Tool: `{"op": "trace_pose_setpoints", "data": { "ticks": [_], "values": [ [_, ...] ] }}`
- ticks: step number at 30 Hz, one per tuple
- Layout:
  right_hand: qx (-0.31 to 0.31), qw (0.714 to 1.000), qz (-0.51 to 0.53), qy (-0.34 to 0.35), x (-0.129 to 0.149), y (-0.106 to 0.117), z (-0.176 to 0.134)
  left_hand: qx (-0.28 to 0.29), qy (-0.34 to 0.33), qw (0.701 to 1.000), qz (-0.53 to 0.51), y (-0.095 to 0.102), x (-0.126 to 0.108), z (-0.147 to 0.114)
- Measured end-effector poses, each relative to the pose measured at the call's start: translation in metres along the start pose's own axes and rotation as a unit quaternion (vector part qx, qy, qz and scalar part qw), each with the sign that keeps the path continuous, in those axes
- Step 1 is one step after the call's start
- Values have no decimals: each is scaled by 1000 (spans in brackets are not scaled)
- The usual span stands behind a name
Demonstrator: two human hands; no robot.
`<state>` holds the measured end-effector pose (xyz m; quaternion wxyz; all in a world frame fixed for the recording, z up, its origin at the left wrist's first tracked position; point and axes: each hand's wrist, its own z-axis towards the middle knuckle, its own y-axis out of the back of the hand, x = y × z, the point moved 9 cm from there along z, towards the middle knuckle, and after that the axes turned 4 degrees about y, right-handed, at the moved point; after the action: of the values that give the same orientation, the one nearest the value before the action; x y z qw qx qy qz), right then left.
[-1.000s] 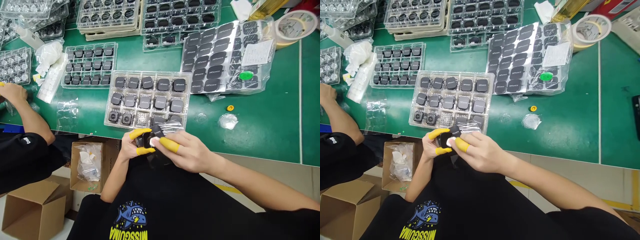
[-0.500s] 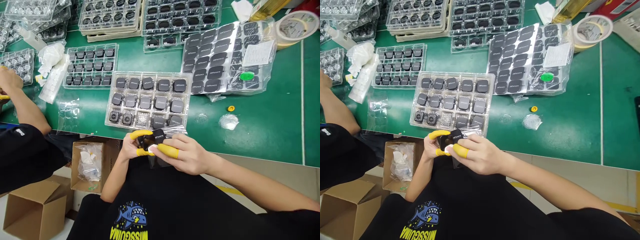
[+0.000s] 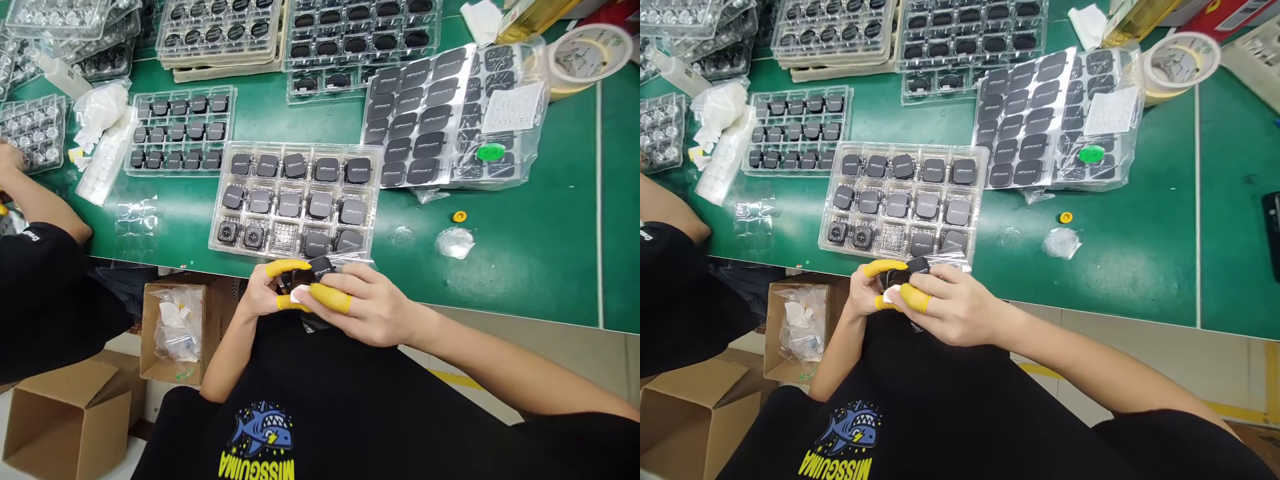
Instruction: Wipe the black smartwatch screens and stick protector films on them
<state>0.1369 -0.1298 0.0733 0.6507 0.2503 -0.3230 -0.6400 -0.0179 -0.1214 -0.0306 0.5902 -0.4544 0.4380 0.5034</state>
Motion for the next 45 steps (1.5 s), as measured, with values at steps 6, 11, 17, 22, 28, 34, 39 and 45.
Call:
{"op": "trace_pose_setpoints", "data": {
  "ticks": [6, 11, 17, 22, 28, 34, 39, 45],
  "values": [
    [10, 999, -36, -28, -10, 2, 3, -20, 5, 1000, 19, 4, 1, -1],
    [26, 999, 34, 17, -1, 1, -2, 4, -16, 999, 36, 1, -3, -2],
    [29, 998, -54, -8, -10, 0, 10, 4, -35, 997, 71, 0, -5, -2],
    [29, 1000, 7, 4, -8, 3, 2, -8, -3, 998, 61, 6, 3, -4],
    [20, 999, -1, 27, -6, 0, 7, 10, -46, 995, 88, 1, -9, -1],
    [13, 998, -57, -22, -17, -1, 4, -14, -38, 995, 94, 4, -11, 1],
    [4, 1000, -5, 1, -5, 4, -5, -22, 3, 995, 96, 9, -4, -1],
    [6, 1000, -10, 6, -3, 1, 1, -3, -51, 994, 98, 5, -12, -1]
  ]
}}
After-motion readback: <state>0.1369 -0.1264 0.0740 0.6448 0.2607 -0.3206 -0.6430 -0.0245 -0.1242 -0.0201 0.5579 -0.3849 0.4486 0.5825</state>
